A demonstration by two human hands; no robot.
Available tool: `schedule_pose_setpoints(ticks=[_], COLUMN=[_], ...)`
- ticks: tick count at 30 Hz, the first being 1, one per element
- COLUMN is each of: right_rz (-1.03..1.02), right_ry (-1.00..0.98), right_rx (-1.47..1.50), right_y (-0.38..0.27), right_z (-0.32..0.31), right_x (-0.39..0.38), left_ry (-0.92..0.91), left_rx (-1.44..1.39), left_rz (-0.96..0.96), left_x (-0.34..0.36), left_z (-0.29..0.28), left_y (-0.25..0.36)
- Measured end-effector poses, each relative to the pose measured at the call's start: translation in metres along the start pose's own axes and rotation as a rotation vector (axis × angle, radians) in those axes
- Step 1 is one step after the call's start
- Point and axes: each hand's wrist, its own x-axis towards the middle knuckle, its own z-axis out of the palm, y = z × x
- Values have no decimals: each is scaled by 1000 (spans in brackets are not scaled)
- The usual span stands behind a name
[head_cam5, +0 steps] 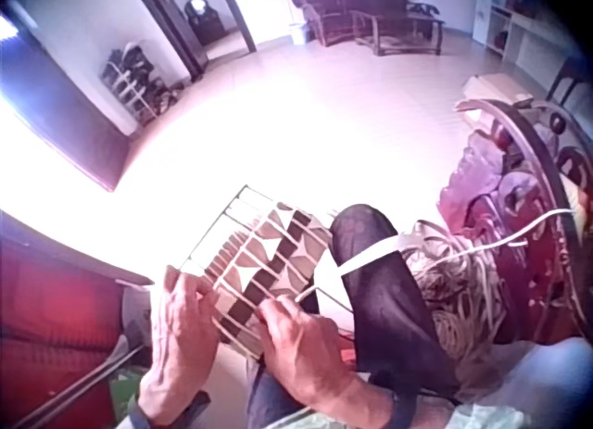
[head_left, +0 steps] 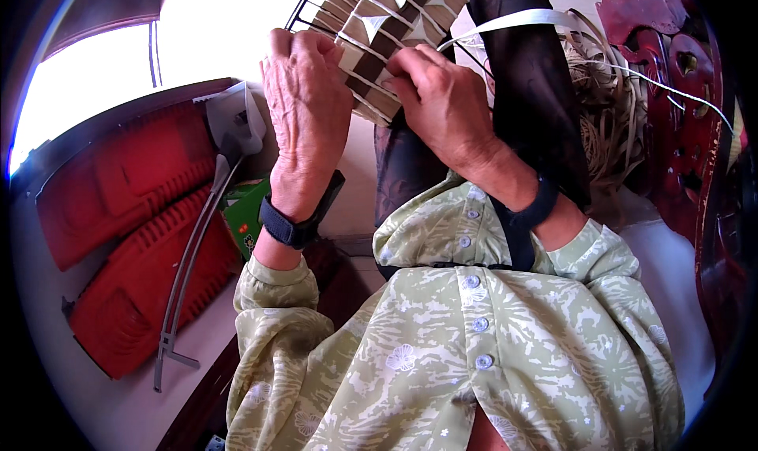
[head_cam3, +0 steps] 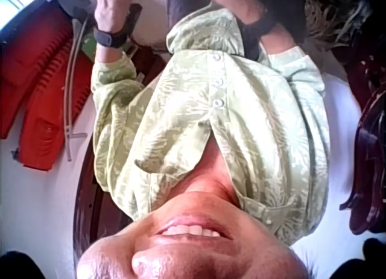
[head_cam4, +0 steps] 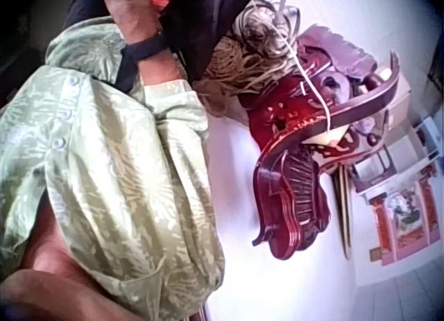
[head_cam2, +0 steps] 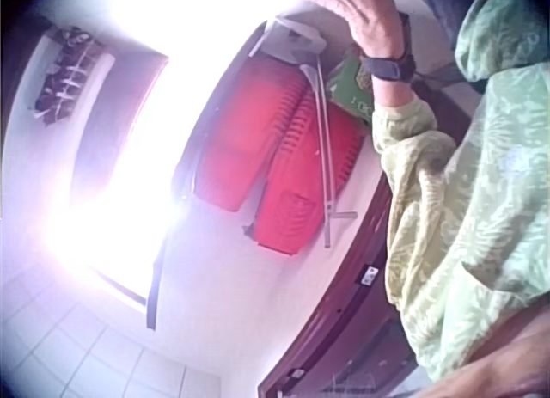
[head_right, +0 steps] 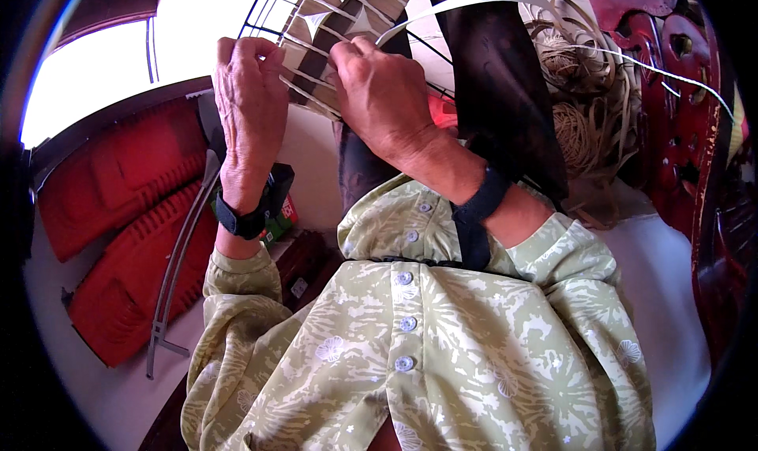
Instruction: The person weaves a basket by threading strips of material through a wire frame, pulling the strips tight, and folding them over the edges.
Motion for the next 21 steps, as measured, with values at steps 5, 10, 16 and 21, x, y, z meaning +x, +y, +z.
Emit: schedule_pose_setpoints(ticks=[5, 10, 16, 21], right_rz=[-22, -28, -96, -164], right_ry=[28, 42, 141, 41], right_rx=[27, 49, 57, -92], right_y=[6, 7, 9, 36], right_z=[8, 9, -22, -37], right_x=[2, 3, 13, 18], left_ry=[-31, -20, 205, 237], left_rx=[44, 48, 43, 9], left_rz=[74, 60, 92, -44], left_x=[-1, 0, -9, -16], left_z=[-6, -6, -7, -10], left_y=[-1, -2, -10, -11])
